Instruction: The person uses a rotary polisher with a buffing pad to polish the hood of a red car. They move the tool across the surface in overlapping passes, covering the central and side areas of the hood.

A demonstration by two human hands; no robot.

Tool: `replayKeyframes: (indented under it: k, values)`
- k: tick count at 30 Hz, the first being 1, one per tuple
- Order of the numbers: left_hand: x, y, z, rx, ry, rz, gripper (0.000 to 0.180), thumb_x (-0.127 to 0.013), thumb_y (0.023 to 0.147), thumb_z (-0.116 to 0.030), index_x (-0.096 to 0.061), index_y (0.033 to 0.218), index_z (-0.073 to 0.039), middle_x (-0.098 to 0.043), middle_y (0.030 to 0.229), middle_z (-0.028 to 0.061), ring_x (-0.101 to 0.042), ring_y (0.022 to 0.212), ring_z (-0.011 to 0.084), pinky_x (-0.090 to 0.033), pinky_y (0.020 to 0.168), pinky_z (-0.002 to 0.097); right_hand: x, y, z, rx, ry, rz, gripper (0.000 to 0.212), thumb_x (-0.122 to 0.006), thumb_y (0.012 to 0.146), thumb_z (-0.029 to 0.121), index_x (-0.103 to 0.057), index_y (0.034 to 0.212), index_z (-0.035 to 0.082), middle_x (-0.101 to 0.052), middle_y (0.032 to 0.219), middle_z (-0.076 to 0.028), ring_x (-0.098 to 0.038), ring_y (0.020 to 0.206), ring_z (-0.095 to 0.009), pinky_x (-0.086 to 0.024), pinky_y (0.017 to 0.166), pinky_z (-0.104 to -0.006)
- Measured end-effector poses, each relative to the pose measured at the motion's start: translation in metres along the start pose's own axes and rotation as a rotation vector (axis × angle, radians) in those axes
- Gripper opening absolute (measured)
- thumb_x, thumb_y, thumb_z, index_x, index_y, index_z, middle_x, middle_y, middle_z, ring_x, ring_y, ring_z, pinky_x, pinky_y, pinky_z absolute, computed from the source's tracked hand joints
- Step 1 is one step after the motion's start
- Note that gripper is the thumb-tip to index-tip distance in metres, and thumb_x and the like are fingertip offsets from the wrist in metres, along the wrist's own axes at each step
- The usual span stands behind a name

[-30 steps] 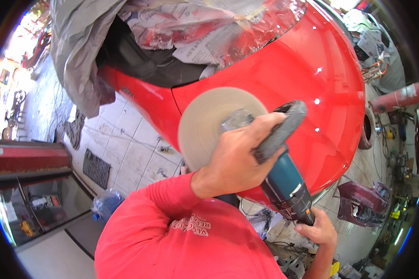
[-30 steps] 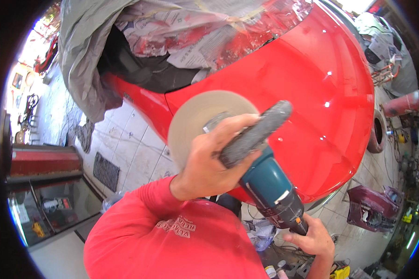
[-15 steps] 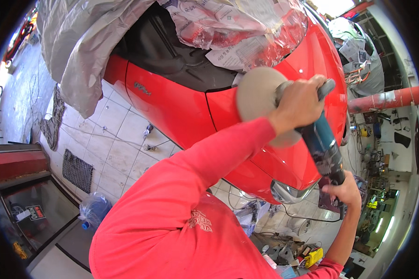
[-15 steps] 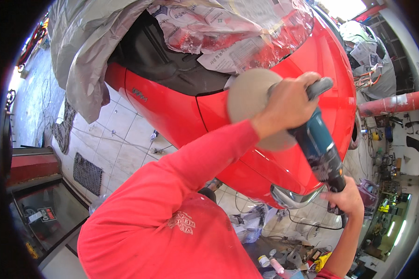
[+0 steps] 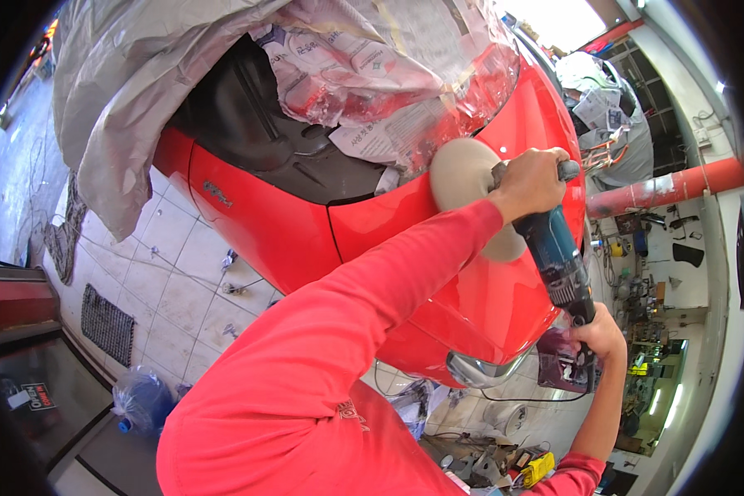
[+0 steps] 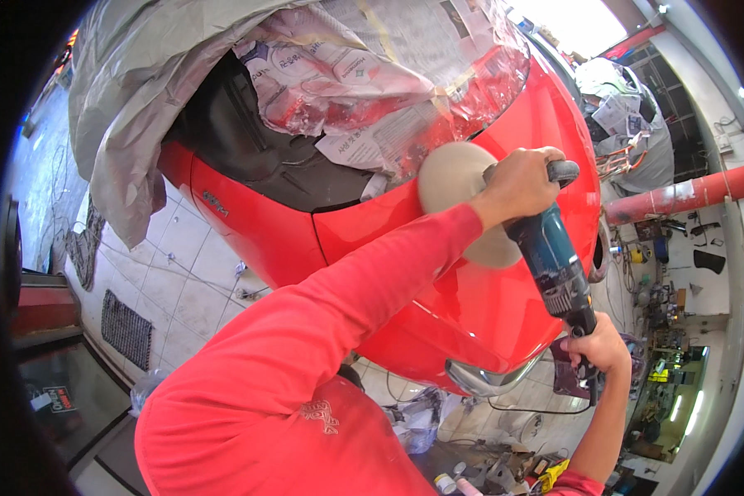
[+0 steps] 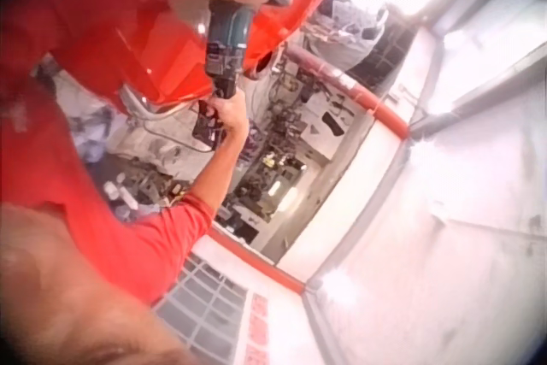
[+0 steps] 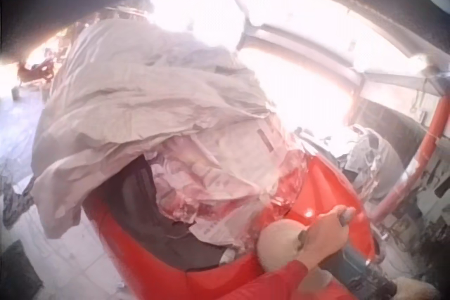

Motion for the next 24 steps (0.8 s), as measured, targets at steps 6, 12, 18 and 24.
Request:
replayKeyframes:
  k: [6,12,18,24]
  values:
    - [-0.044,0.078,0.032,-0.013,-0.016,0.037,0.041,-0.069,0.078,-0.013,-0.080,0.118,-0.009,-0.078,0.103,0.0233,-0.077,0.099,0.0400,-0.059,0.093,0.0468,0.054,0.042,0.016,-0.025,0.026,-0.030,0.028,-0.078,0.073,-0.012,-0.062,0.093,0.000,-0.063,0.067,-0.009,-0.061,0.050,-0.020,-0.051,0.048,-0.0396]
    - [-0.055,0.109,0.051,0.005,-0.062,0.010,0.040,-0.069,0.078,-0.014,-0.080,0.117,-0.009,-0.078,0.108,0.0224,-0.077,0.102,0.0381,-0.060,0.095,0.0459,0.082,0.061,0.036,-0.028,-0.005,-0.026,0.027,-0.078,0.074,-0.011,-0.062,0.092,0.000,-0.063,0.069,-0.009,-0.060,0.049,-0.020,-0.051,0.047,-0.0400]
    - [-0.067,0.142,0.068,-0.033,-0.017,-0.018,0.040,-0.069,0.078,-0.014,-0.081,0.117,-0.010,-0.079,0.106,0.0215,-0.077,0.101,0.0378,-0.060,0.093,0.0451,0.105,0.084,0.043,-0.035,-0.044,-0.059,0.030,-0.079,0.072,-0.010,-0.065,0.097,-0.001,-0.064,0.071,-0.007,-0.060,0.047,-0.018,-0.052,0.046,-0.0394]
    - [-0.071,0.153,0.076,0.019,-0.070,-0.002,0.041,-0.069,0.078,-0.014,-0.081,0.117,-0.010,-0.079,0.100,0.0217,-0.077,0.098,0.0385,-0.061,0.092,0.0454,0.107,0.096,0.049,-0.026,-0.035,-0.058,0.030,-0.078,0.072,-0.010,-0.065,0.098,-0.002,-0.062,0.070,-0.007,-0.059,0.047,-0.018,-0.052,0.045,-0.0393]
Point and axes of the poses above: each hand's wrist, its own y-axis towards the middle knuckle, its own x-axis out of the back of the hand, z = x × y, the point moved 6 cm from there along y, towards the middle knuckle
